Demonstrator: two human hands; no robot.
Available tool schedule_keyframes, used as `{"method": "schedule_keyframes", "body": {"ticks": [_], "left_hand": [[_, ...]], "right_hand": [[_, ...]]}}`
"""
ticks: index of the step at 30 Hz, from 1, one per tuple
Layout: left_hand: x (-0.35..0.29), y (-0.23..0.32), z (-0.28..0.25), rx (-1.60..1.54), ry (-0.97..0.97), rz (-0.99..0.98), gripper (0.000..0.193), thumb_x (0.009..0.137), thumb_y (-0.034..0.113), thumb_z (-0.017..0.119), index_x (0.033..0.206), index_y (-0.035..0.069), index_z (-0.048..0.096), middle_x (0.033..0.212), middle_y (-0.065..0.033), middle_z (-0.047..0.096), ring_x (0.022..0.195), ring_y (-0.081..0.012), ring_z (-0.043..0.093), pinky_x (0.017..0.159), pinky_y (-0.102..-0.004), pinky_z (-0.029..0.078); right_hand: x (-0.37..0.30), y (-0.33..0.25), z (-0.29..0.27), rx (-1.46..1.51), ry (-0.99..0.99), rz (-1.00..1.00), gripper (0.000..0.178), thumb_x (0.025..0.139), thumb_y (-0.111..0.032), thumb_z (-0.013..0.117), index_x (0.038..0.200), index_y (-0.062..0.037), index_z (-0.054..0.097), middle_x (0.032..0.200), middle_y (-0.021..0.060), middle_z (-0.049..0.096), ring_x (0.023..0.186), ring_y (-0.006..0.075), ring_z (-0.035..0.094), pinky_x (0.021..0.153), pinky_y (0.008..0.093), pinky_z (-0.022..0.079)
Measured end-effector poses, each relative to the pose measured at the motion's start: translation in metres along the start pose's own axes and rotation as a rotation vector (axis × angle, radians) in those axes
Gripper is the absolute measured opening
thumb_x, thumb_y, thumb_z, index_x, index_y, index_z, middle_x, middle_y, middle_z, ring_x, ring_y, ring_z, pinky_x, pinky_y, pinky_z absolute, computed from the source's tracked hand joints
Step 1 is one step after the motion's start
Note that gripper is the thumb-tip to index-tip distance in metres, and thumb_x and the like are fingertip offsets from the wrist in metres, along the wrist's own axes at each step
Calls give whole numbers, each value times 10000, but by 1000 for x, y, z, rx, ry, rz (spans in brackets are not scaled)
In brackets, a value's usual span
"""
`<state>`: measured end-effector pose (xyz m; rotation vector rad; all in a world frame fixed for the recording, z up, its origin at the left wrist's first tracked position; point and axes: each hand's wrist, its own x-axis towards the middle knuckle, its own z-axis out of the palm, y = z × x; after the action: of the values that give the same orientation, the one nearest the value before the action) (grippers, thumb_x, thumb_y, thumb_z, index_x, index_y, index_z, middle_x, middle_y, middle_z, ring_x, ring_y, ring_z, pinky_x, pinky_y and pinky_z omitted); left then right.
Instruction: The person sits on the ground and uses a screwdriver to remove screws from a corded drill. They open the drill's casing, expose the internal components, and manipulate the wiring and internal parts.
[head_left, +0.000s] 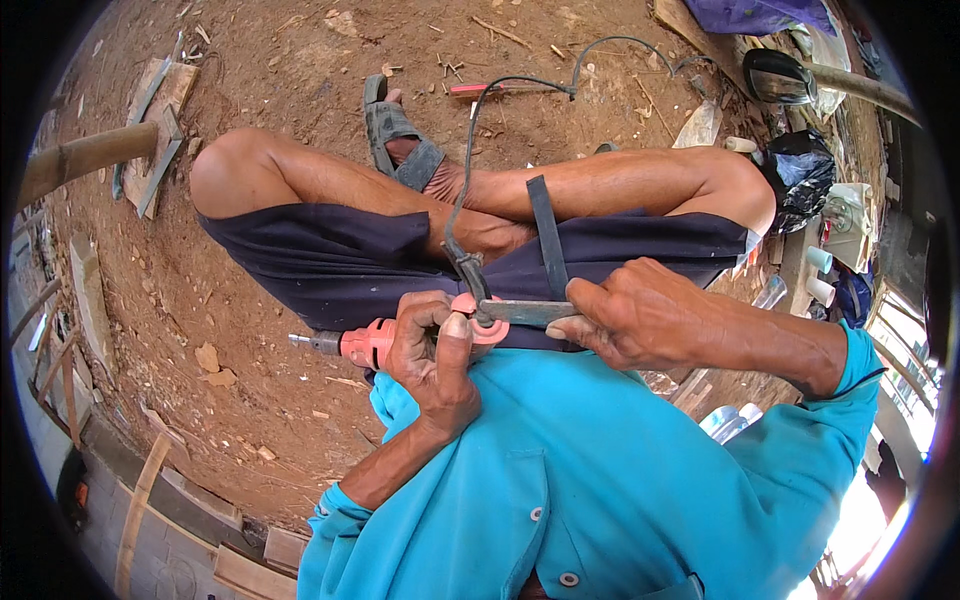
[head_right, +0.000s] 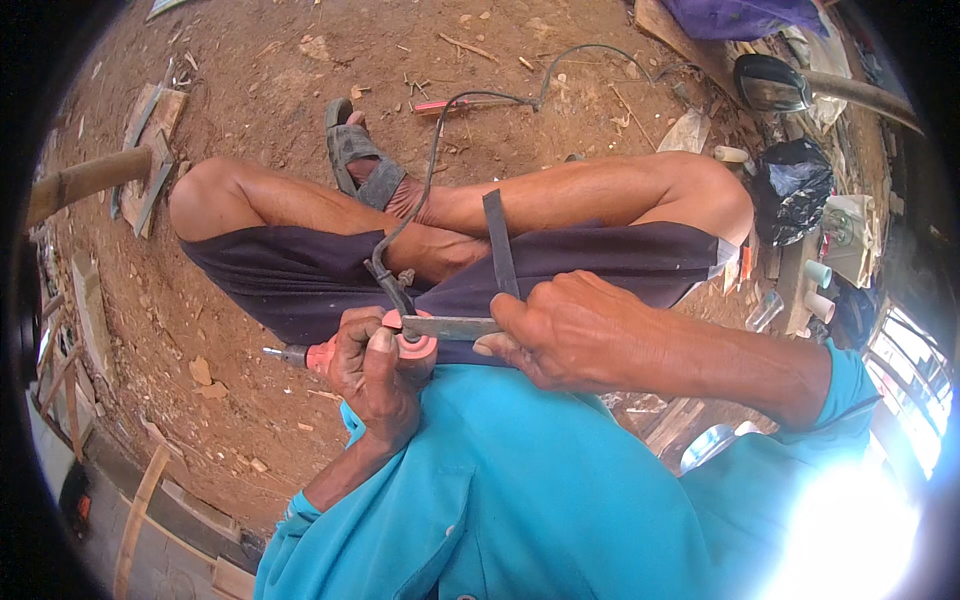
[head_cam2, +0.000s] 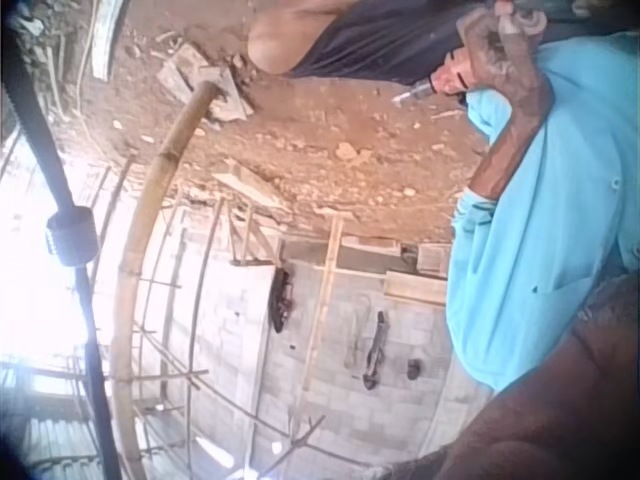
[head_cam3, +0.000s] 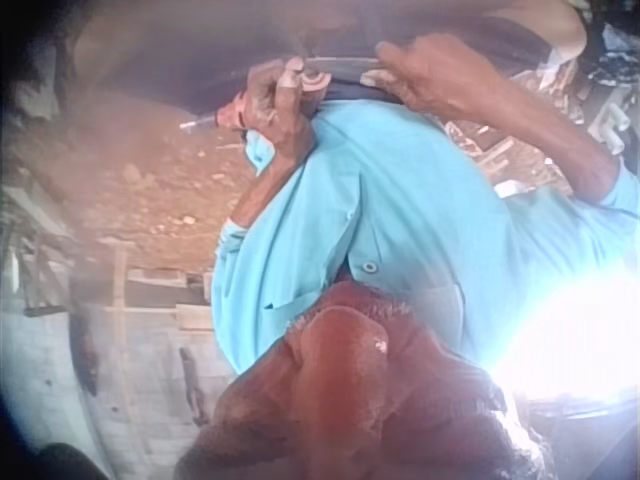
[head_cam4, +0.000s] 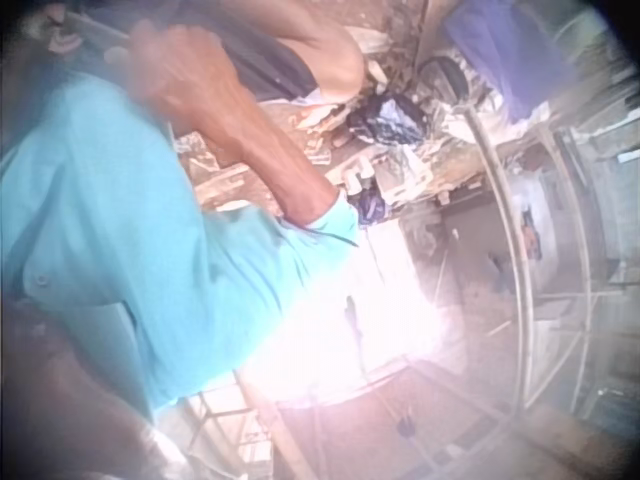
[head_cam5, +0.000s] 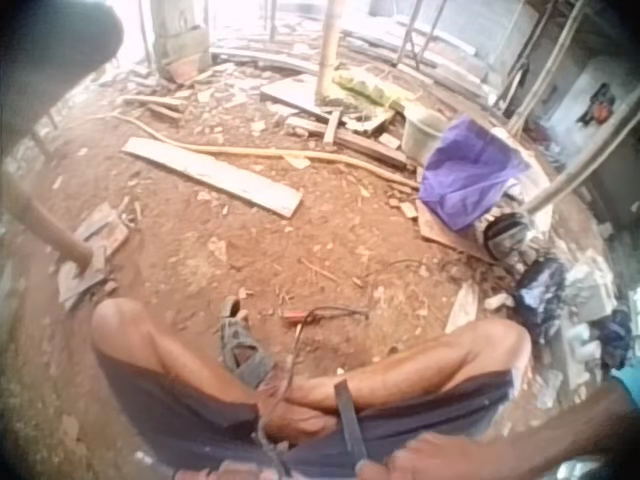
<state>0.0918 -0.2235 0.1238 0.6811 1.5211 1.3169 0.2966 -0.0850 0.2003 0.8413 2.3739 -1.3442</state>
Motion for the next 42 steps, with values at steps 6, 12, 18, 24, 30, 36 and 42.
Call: {"method": "schedule_keyframes", "body": {"ticks": [6,12,18,24,30,36,42], "left_hand": [[4,7,-5,-42,5,-31,219,1014,183,585,919,-14,596,1006,-79,592,837,-98,515,721,-284,460],[9,9,-5,122,-56,104,307,887,185,781,1066,8,605,1075,-88,596,891,-155,583,743,-309,499],[30,16,0,569,-74,218,477,756,141,919,1110,26,622,1086,-103,665,844,-186,677,726,-315,555],[61,22,-1,659,-107,162,339,754,175,903,954,-7,698,859,-104,769,775,-159,750,723,-298,587],[83,34,-8,635,-78,-17,267,839,151,855,949,-51,719,927,-80,763,838,-101,679,772,-257,535],[111,38,-26,588,32,-120,286,869,228,851,897,-25,718,785,13,652,696,-48,532,631,-225,414],[113,38,-28,582,56,-129,300,868,256,852,898,-13,722,756,43,594,669,-37,451,600,-227,342]], "right_hand": [[9,3,-3,301,-69,97,500,1035,-422,647,845,32,559,575,247,498,541,459,536,527,543,391],[19,6,-13,333,-145,212,605,1061,-504,564,888,74,621,690,297,580,654,436,605,641,530,460],[39,24,-14,459,-92,137,490,1057,-342,557,1338,53,629,956,356,699,931,489,700,844,541,518],[51,34,-4,438,5,63,462,1037,-293,560,1184,136,644,948,371,687,928,503,692,861,557,518],[29,29,4,358,114,216,427,1043,-296,554,1100,105,687,988,371,695,939,546,681,841,583,537],[36,32,59,254,132,80,474,1070,-370,546,900,65,628,689,285,645,707,505,666,681,611,507],[50,29,65,240,197,-33,457,1065,-344,555,875,67,620,640,278,626,625,488,653,607,587,506]]}}
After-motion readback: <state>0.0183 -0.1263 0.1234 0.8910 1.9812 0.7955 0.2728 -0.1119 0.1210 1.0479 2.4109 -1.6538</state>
